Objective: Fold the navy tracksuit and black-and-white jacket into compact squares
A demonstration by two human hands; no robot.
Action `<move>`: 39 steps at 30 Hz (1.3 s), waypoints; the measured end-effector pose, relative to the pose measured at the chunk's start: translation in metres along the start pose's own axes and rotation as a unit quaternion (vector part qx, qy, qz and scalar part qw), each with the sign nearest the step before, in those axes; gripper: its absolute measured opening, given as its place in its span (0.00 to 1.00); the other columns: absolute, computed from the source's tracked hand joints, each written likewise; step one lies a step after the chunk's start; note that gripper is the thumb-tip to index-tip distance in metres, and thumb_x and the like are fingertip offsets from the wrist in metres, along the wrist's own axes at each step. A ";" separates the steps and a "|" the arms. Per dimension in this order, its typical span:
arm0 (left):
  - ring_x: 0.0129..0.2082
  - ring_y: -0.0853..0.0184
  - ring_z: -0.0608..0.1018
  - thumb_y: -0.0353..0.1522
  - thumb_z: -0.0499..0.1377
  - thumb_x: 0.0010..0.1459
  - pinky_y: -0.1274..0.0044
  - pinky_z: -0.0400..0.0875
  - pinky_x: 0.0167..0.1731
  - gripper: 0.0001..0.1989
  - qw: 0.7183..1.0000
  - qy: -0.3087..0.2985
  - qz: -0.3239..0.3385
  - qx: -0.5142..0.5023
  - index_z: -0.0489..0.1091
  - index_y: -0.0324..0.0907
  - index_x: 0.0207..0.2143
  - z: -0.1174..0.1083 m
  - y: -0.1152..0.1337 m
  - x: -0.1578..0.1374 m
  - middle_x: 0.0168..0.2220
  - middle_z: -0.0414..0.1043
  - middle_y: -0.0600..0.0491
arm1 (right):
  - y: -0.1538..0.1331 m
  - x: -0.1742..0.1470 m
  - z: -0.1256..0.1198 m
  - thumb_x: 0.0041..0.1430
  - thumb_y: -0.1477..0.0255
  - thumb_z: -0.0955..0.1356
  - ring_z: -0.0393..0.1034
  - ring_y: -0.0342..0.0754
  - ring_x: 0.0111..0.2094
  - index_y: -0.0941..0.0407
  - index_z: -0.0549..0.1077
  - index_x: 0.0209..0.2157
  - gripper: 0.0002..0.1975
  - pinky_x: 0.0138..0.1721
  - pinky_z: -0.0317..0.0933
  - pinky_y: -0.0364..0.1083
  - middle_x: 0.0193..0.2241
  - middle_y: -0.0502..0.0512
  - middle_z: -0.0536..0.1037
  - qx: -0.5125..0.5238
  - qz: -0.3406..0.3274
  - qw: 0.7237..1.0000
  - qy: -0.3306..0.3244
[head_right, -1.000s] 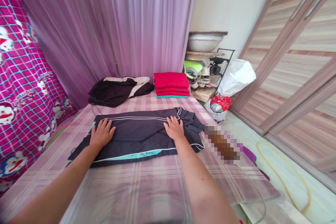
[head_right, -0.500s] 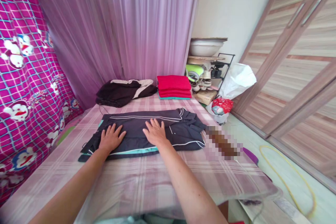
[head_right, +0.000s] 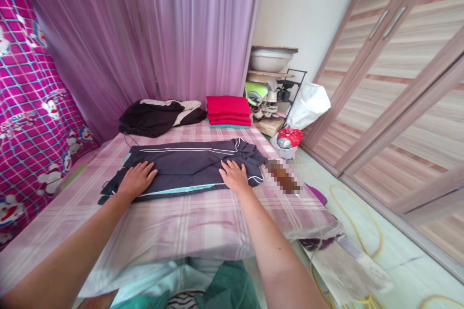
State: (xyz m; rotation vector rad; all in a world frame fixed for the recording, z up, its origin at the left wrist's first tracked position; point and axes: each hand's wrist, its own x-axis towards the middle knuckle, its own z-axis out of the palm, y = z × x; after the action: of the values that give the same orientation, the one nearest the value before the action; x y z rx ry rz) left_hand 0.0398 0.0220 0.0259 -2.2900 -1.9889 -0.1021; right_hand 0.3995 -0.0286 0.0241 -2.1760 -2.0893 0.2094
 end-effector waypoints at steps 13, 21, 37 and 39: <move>0.64 0.51 0.64 0.41 0.44 0.66 0.54 0.51 0.63 0.27 0.997 0.074 -0.030 -0.003 0.66 0.41 0.61 -0.002 0.003 -0.016 0.63 0.64 0.44 | 0.012 -0.002 0.022 0.68 0.70 0.57 0.72 0.51 0.52 0.60 0.77 0.51 0.21 0.57 0.58 0.49 0.51 0.62 0.78 -0.018 -0.047 0.978 0.200; 0.69 0.51 0.55 0.45 0.43 0.66 0.54 0.48 0.64 0.29 0.997 0.015 -0.078 -0.023 0.61 0.44 0.64 -0.003 0.006 -0.016 0.69 0.53 0.44 | 0.019 0.000 0.032 0.66 0.70 0.58 0.73 0.52 0.50 0.59 0.77 0.49 0.20 0.55 0.60 0.49 0.50 0.63 0.79 -0.025 -0.065 0.969 0.237; 0.61 0.53 0.67 0.41 0.44 0.67 0.56 0.55 0.62 0.24 0.996 0.073 0.026 -0.049 0.70 0.44 0.56 -0.023 0.033 0.060 0.61 0.68 0.45 | -0.130 0.103 -0.024 0.67 0.69 0.56 0.60 0.51 0.62 0.59 0.66 0.62 0.25 0.62 0.52 0.50 0.61 0.61 0.68 0.099 -0.174 0.965 0.167; 0.64 0.52 0.64 0.42 0.45 0.67 0.54 0.53 0.63 0.25 0.997 0.057 0.012 -0.054 0.67 0.44 0.60 -0.012 0.032 0.079 0.63 0.65 0.45 | -0.153 0.113 -0.019 0.68 0.68 0.56 0.60 0.51 0.62 0.56 0.67 0.61 0.24 0.62 0.51 0.50 0.61 0.59 0.69 0.093 -0.227 0.962 0.124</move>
State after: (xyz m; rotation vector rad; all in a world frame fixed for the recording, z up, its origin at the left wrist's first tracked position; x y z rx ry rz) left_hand 0.0828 0.0941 0.0465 -2.3139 -1.9429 -0.3384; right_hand 0.2566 0.0907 0.0687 -1.4825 -2.2423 0.0779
